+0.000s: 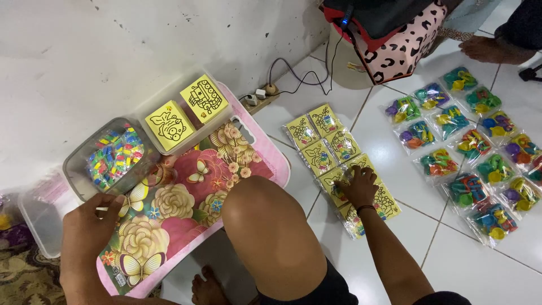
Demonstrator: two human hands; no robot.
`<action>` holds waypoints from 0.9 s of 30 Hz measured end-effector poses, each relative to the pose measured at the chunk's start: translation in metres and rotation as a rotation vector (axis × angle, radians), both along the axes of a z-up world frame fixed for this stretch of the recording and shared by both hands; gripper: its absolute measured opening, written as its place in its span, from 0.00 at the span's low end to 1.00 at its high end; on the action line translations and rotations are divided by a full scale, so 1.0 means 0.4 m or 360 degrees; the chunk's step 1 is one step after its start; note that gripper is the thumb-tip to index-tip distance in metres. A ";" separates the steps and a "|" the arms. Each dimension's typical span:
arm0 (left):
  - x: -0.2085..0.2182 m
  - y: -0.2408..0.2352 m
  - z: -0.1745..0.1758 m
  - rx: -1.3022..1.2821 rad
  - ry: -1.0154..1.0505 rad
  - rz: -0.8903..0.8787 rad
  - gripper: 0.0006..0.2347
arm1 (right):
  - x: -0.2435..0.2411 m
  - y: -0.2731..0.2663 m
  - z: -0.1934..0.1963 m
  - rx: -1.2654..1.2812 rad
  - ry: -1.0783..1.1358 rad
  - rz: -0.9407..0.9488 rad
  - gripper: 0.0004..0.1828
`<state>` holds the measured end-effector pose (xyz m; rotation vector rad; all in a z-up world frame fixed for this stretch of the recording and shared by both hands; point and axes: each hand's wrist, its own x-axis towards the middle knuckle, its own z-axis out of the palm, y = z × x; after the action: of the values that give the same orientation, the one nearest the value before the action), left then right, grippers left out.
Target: The person sits on the floor and packs small yellow paper cutouts with cartoon designs into clear plastic bags. They pick up a cutout, place it inside a bag, and then add small colorful plastic pieces from a container into the same bag before setting it aside.
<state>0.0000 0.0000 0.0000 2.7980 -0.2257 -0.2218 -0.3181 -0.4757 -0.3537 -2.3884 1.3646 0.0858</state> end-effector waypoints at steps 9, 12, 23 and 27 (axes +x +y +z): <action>-0.002 0.017 0.010 -0.0093 0.0040 0.0001 0.10 | 0.012 -0.001 0.013 0.0045 0.0039 -0.0006 0.42; -0.011 0.002 0.029 -0.0043 0.0079 0.0051 0.09 | 0.018 -0.003 0.027 0.0078 0.0104 0.0002 0.43; -0.015 0.039 0.029 -0.0092 -0.0005 -0.0006 0.11 | 0.013 -0.010 0.023 0.0071 0.0074 -0.0020 0.46; -0.027 0.036 0.063 -0.0239 0.0123 0.0069 0.09 | 0.014 -0.014 0.060 0.0039 0.0061 -0.0017 0.46</action>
<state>-0.0108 0.0144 0.0252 2.6368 -0.1566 -0.2900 -0.3124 -0.4814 -0.3296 -2.3705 1.3853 0.1453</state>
